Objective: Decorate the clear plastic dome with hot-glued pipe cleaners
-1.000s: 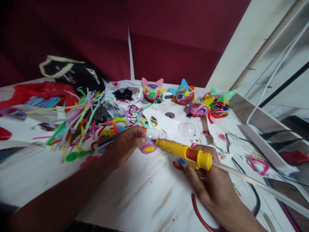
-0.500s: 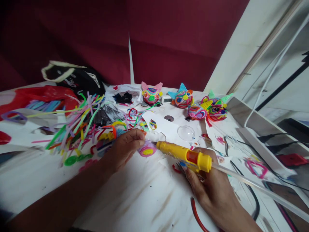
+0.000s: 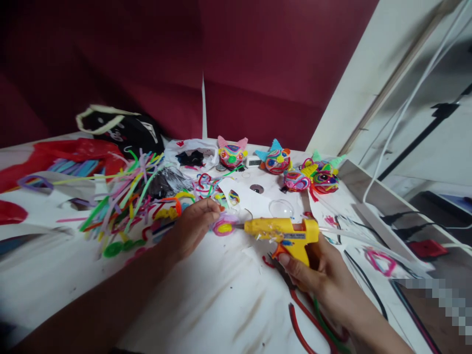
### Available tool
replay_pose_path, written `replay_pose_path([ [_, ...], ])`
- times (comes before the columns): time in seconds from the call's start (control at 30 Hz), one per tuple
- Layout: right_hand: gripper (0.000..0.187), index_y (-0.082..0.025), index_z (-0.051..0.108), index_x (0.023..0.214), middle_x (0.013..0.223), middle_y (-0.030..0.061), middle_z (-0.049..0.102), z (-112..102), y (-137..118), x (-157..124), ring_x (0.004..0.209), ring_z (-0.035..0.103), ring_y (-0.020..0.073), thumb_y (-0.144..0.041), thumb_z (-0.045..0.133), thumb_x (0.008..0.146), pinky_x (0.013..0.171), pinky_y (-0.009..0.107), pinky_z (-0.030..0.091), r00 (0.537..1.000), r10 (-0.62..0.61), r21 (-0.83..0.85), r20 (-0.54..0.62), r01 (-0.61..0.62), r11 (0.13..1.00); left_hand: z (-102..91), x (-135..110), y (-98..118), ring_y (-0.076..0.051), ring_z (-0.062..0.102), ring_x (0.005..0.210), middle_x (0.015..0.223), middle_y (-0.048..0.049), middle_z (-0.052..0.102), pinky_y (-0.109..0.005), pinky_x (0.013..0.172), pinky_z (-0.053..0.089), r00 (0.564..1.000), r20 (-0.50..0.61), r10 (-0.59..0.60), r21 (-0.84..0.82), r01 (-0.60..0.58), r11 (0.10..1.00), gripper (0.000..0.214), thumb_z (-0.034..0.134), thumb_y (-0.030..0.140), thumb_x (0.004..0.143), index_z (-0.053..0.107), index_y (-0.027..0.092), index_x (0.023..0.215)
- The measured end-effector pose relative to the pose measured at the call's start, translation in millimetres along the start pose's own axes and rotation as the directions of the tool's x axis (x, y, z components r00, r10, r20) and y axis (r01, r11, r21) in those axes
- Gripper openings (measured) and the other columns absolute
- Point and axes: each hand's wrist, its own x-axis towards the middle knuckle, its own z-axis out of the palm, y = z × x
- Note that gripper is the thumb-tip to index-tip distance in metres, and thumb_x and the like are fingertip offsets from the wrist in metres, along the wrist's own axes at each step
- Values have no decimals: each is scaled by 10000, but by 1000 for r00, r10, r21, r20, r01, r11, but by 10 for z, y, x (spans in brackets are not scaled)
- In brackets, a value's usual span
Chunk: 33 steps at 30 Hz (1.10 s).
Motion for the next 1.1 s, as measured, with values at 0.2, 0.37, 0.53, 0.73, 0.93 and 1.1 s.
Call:
replay_pose_path([
  [0.2,356,-212,539,787,650,-29,519,109,34,-195,481,457,93,-521,713,749,424,215,372,974,128,62,186,-142,988,-12,-3,44,-84,390,537,572,48,495,-228,531,272,1000,-6,8,3,-8,1000,118,651,232,604,569,166,659],
  [0.37,351,-206,532,951,766,4,582,222,301,-241,561,530,134,-508,643,810,499,265,465,942,107,37,319,-126,991,-1,-24,72,-79,396,531,565,57,495,-219,525,283,999,8,43,-8,-43,999,110,650,225,605,574,165,657],
  [0.53,323,-191,608,1059,739,19,645,187,363,-267,660,585,182,-420,615,831,568,284,450,965,22,-421,261,93,902,2,-27,65,-76,405,538,570,58,498,-211,527,297,998,19,65,-3,-65,998,103,642,214,605,577,159,664],
  [0.73,300,-207,652,990,908,68,685,122,-48,-107,759,630,204,-450,497,906,693,348,468,957,-125,-585,263,261,768,30,-68,74,-82,439,561,598,50,518,-211,542,329,993,53,107,63,-111,992,106,628,222,621,570,158,683],
  [0.93,454,-229,614,1133,1224,83,612,310,-470,453,1098,568,252,-467,719,761,848,381,466,942,-290,-151,168,316,937,55,-112,82,-96,465,587,639,39,530,-221,553,352,986,110,127,209,-148,967,109,627,214,629,558,166,699],
  [1.1,427,-212,653,1060,1141,59,641,437,-459,733,1091,573,251,-437,763,715,916,396,448,945,-174,31,276,172,985,42,-99,72,-96,465,583,649,42,519,-213,533,349,981,147,129,228,-160,960,114,631,221,643,558,171,714],
])
